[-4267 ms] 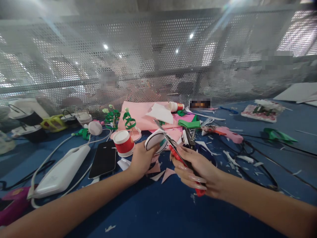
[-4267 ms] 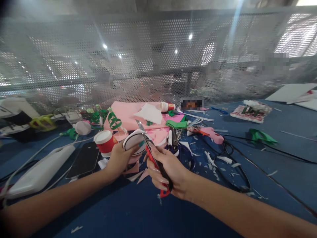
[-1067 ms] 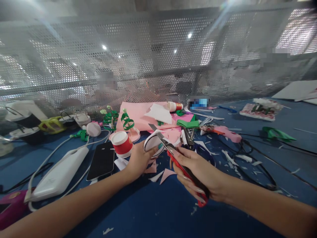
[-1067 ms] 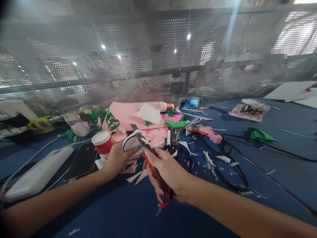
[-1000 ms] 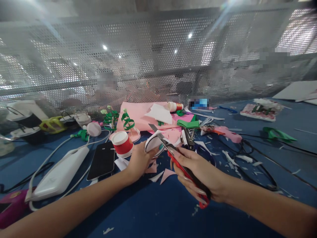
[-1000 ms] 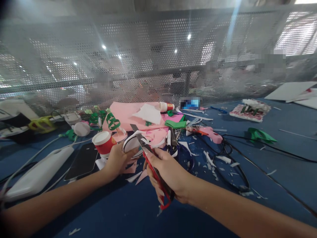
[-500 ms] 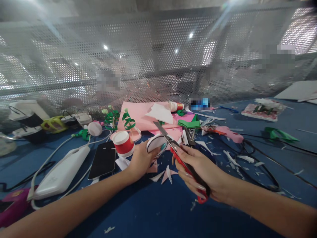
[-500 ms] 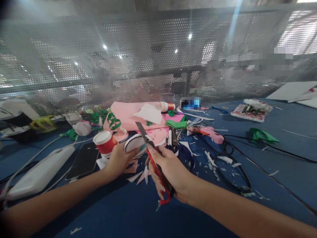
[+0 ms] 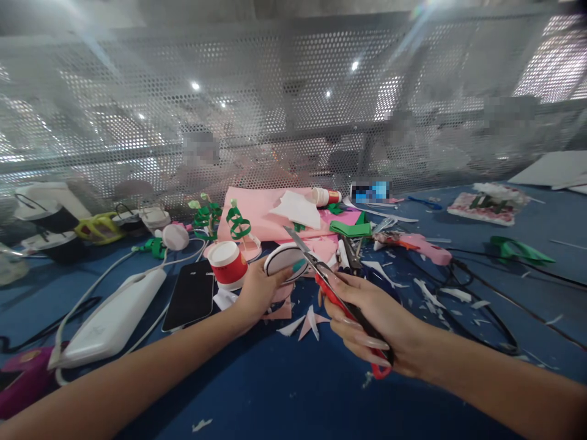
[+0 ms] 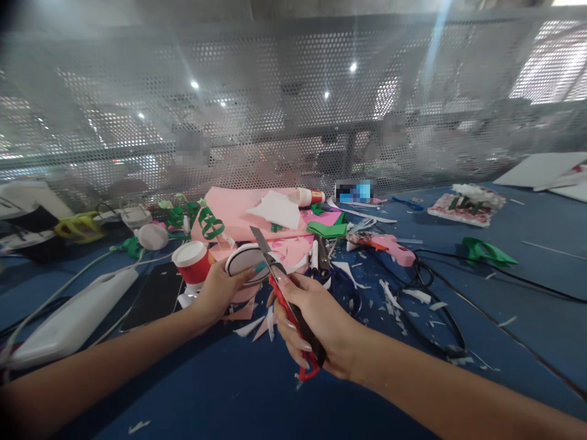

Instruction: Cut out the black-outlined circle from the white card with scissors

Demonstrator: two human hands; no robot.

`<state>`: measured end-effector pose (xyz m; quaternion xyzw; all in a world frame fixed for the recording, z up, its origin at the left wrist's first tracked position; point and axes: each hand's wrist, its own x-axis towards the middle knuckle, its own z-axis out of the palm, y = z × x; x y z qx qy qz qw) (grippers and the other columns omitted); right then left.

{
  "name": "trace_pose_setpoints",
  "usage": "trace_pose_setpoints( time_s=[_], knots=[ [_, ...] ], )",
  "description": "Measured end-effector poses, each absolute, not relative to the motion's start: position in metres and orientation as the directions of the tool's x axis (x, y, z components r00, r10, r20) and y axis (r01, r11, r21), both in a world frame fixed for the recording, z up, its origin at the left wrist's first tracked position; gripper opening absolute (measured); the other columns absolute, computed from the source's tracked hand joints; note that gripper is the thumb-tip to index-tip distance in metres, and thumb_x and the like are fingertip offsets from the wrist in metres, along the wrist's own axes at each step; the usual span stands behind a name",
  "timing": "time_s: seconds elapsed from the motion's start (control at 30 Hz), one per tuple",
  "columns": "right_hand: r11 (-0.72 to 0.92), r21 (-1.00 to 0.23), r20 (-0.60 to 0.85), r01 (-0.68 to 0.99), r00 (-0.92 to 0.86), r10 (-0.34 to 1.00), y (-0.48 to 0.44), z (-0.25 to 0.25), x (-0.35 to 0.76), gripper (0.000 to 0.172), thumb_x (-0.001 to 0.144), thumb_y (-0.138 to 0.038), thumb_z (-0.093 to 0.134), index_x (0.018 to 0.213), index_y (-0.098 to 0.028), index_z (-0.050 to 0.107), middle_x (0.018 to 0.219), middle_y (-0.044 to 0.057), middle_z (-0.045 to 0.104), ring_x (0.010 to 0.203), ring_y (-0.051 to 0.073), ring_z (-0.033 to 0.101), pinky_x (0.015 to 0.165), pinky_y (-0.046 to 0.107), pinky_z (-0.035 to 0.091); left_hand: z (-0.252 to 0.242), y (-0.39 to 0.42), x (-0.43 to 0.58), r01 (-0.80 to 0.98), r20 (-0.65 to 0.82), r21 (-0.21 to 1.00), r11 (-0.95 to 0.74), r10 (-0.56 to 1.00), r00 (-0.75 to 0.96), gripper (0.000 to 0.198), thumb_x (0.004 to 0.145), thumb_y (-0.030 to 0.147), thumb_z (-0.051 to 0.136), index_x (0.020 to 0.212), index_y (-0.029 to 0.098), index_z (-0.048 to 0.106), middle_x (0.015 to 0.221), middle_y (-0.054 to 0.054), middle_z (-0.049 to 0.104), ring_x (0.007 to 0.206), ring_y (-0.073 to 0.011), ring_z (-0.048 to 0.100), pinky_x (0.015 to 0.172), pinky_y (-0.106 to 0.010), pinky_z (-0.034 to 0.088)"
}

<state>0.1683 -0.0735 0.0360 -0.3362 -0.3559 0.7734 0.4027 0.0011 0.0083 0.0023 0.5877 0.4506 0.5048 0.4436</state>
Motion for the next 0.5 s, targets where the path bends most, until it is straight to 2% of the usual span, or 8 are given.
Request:
trace_pose_setpoints(
  time_s=[0.3, 0.5],
  knots=[
    [-0.375, -0.852, -0.169, -0.365, -0.487, 0.857, -0.0758, 0.0343, 0.1682, 0.025, 0.092, -0.032, 0.037, 0.070, -0.021, 0.038, 0.038, -0.011, 0.042, 0.018, 0.003, 0.025, 0.019, 0.014, 0.031, 0.0059, 0.0012, 0.0044, 0.054, 0.215, 0.972, -0.228, 0.960, 0.179, 0.027, 0.059, 0.022, 0.073, 0.084, 0.013, 0.068, 0.083, -0.005, 0.072, 0.077, -0.0198, 0.065, 0.069, -0.029, 0.053],
    [-0.266, -0.891, -0.132, -0.367, -0.353, 0.926, -0.0780, 0.0289, 0.1640, 0.015, 0.091, -0.030, 0.039, 0.078, -0.022, 0.041, 0.039, -0.010, 0.042, 0.019, 0.003, 0.027, 0.019, 0.013, 0.030, 0.0024, 0.0063, 0.0025, 0.035, 0.238, 0.968, -0.247, 0.958, 0.159, 0.031, 0.060, 0.026, 0.073, 0.088, 0.014, 0.067, 0.087, -0.006, 0.072, 0.081, -0.0212, 0.066, 0.076, -0.033, 0.053]
  ],
)
